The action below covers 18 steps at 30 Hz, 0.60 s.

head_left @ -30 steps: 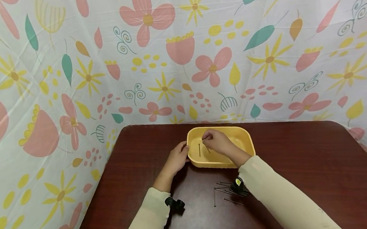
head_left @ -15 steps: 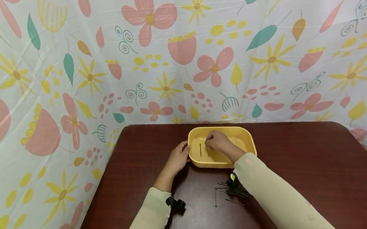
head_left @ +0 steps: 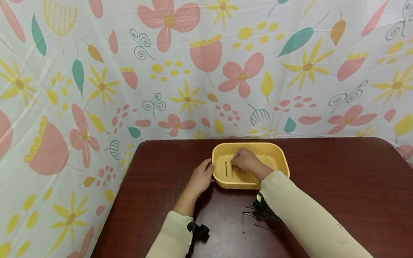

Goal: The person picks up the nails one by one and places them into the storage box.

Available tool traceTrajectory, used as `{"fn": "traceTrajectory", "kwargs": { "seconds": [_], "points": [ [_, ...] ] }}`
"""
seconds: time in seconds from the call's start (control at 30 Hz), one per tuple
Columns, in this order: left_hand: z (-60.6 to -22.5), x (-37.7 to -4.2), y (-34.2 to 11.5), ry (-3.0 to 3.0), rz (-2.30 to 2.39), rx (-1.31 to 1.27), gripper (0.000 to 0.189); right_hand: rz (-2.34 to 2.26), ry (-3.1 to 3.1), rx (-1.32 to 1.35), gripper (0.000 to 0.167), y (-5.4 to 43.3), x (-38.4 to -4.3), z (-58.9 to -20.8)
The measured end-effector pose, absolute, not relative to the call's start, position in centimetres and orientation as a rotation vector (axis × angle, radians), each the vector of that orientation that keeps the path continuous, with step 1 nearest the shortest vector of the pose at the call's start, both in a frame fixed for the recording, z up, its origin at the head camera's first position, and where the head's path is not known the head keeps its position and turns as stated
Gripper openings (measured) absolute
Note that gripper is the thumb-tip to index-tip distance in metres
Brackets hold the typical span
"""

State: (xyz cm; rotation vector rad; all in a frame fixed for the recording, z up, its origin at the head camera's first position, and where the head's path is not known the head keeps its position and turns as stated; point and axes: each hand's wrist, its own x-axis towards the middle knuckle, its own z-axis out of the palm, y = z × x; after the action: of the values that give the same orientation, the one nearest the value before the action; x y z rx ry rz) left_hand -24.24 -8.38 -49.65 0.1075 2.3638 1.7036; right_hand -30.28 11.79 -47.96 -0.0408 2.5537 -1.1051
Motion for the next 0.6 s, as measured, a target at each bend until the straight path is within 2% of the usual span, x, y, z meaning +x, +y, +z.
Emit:
{"fn": "traceTrajectory", "kwargs": {
  "seconds": [0.43,0.6],
  "points": [
    [-49.58,-24.28,-8.38,2.360,1.696,0.093,0.050,-0.973,2.603,-0.068,0.043,10.99,-31.31,-48.96],
    [-49.59,-24.31,-8.36,2.363,1.702,0.098,0.050,-0.969,2.624,-0.091,0.033,10.89,-31.21,-48.88]
  ]
}}
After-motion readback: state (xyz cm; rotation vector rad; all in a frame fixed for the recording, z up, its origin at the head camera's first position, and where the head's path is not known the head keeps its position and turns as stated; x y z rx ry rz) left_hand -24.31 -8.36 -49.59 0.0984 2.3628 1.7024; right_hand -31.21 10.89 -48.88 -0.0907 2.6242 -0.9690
